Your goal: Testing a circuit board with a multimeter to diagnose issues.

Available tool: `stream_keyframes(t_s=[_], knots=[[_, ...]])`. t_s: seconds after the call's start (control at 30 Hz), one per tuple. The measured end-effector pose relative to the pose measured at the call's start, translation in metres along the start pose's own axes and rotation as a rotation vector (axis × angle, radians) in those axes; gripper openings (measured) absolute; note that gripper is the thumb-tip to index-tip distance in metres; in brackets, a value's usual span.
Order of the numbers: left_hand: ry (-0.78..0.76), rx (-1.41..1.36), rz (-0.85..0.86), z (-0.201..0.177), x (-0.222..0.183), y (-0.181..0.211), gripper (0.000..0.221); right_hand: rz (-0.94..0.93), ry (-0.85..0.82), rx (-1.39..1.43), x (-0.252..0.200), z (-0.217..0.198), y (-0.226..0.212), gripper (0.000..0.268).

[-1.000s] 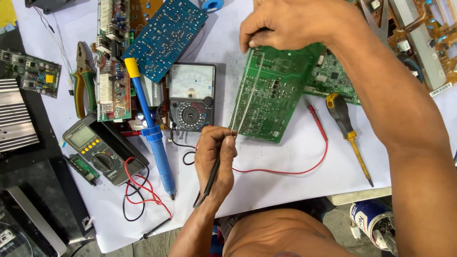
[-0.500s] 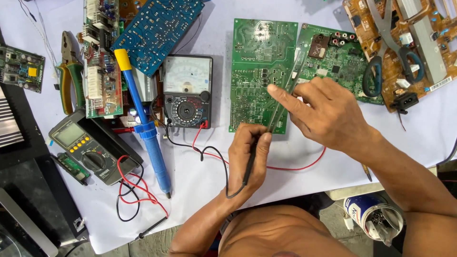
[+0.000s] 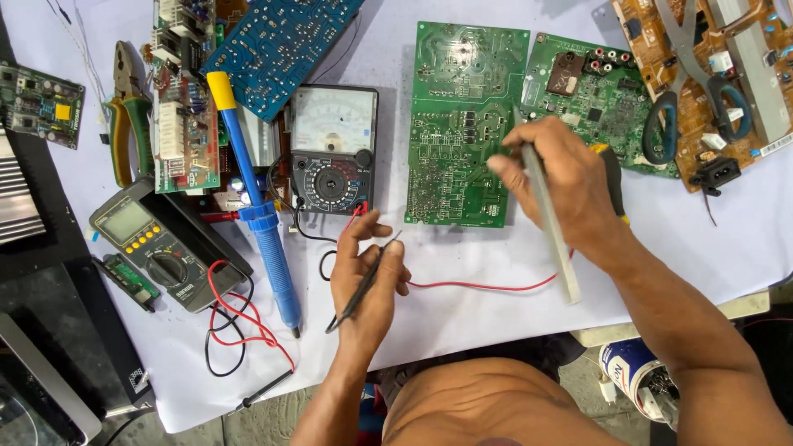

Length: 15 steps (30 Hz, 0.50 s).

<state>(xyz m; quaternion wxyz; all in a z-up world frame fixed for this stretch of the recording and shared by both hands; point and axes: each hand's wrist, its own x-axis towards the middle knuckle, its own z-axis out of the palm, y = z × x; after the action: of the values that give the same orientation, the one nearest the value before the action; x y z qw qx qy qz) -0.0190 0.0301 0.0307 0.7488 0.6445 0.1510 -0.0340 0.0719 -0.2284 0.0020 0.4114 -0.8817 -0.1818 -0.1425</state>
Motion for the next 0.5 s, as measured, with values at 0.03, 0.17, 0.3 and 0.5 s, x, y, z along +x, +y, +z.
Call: stream_keyframes(t_s=[0.03,0.17,0.3,0.5], knots=[[0.001,0.002,0.0,0.002,0.0,-0.003,0.047,0.0,0.0,0.002,0.0,-0.002,-0.011,0.024],[-0.037,0.291,0.15,0.011,0.005,-0.027,0.049,-0.124,-0.21,-0.239,-0.004,-0.005,-0.037,0.055],[-0.024,0.584,0.329,0.029,0.011,-0.036,0.054,-0.078,-0.213,-0.159,-0.009,-0.004,-0.033,0.069],[-0.191,0.422,0.122,0.049,0.028,-0.016,0.072,-0.216,-0.179,-0.148,0.024,-0.01,0.001,0.062]])
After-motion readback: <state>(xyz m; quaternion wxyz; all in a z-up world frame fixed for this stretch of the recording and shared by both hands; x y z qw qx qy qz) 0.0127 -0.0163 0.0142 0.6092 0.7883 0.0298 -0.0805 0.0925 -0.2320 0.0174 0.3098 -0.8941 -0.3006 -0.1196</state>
